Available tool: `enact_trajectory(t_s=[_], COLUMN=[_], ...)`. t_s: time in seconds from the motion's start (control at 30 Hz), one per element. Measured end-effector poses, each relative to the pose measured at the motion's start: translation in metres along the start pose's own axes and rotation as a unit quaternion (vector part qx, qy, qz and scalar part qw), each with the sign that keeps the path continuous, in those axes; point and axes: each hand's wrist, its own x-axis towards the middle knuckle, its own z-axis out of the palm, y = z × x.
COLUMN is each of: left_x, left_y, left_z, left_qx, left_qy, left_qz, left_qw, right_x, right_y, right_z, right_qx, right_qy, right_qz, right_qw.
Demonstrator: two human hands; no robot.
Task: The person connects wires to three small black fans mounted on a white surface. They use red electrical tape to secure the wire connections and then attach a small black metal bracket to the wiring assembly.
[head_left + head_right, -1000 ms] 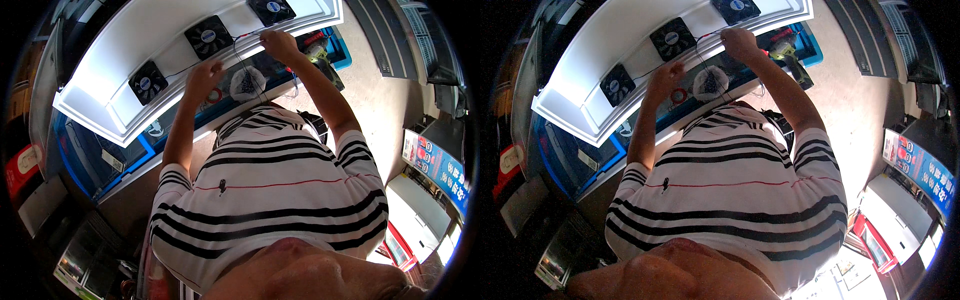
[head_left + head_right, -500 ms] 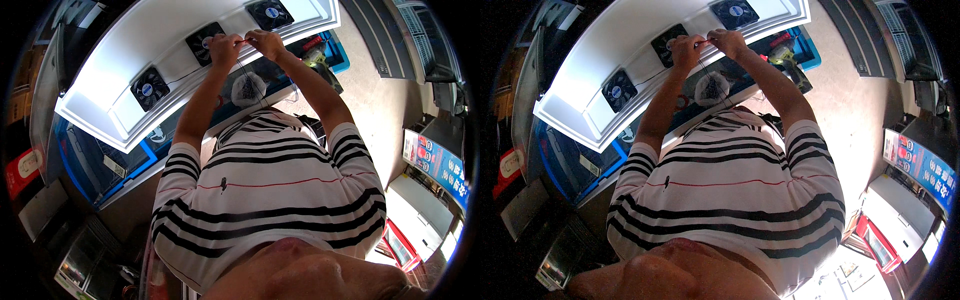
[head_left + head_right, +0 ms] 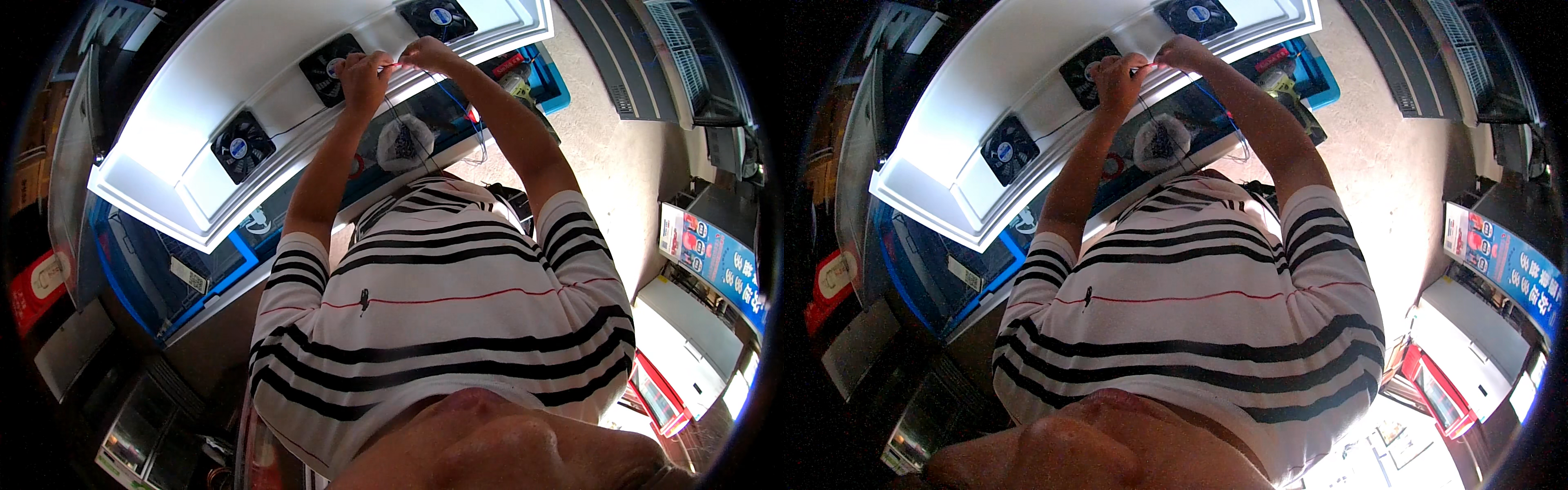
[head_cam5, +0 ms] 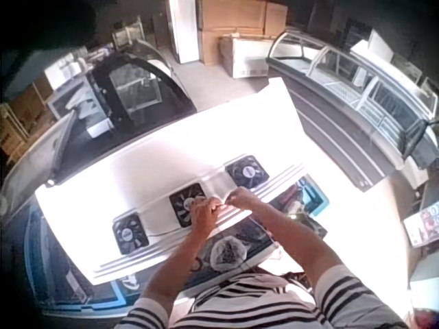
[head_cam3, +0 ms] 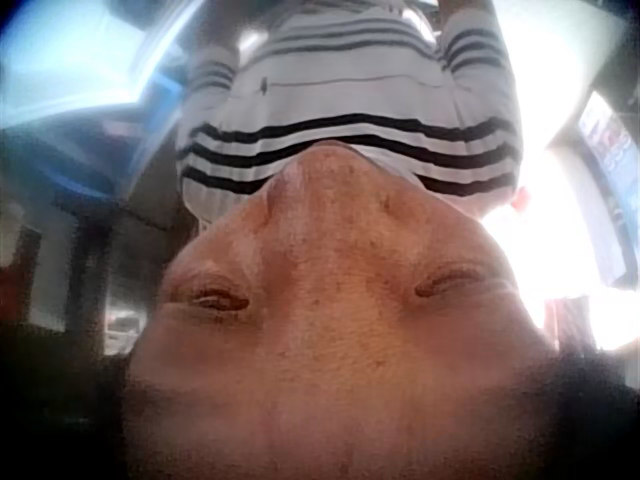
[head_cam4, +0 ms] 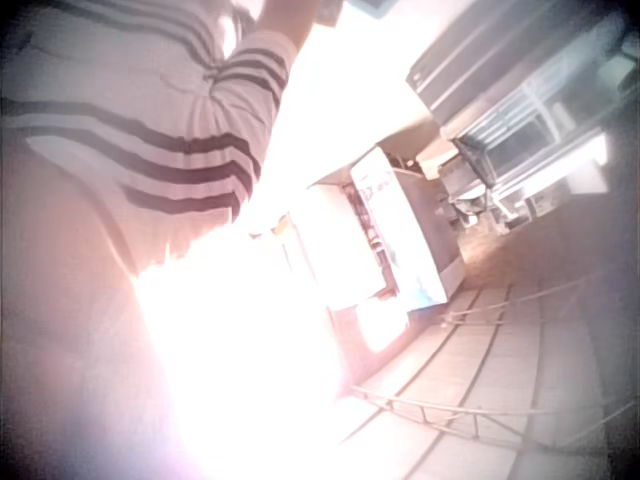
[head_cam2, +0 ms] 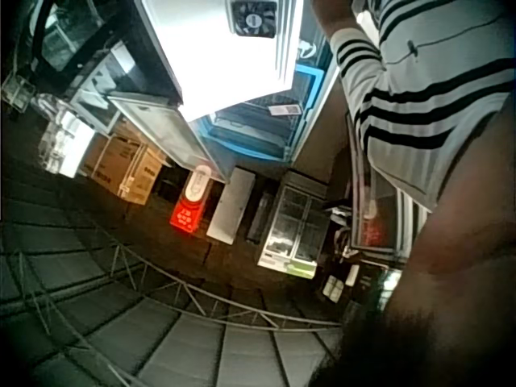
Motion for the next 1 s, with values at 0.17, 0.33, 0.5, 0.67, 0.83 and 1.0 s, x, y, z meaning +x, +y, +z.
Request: enact_trajectory(t_s=[0.17, 0.33, 0.5, 0.67, 0.83, 1.0], left_x=[-0.001, 0.003, -0.002, 0.003, 0.011, 0.01], left_y=[0.001, 0.0, -0.009, 0.002, 0.004, 0.003], left_z=[-0.002, 0.0, 0.006, 0.0, 0.001, 0.009], left_qx=[-0.014, 0.001, 0.014, 0.011, 0.073, 0.089], left_qy=[0.015, 0.037, 0.017, 0.008, -0.025, -0.042], left_qz=[0.025, 0.062, 0.079, 0.095, 0.103, 0.06], left_qw=[0.999, 0.997, 0.997, 0.995, 0.992, 0.993], right_x=[-0.001, -0.016, -0.058, -0.053, -0.05, -0.051], right_y=[0.003, 0.018, -0.023, -0.015, -0.012, -0.008], right_z=[-0.007, -0.006, -0.008, 0.0, -0.002, 0.003], right_qx=[0.066, -0.116, -0.26, -0.25, -0.246, -0.199], right_qy=[-0.006, 0.159, 0.154, 0.211, 0.256, 0.141], right_qz=[-0.033, -0.2, -0.134, -0.114, 0.032, 0.03], right_qw=[0.997, 0.96, 0.944, 0.938, 0.934, 0.969])
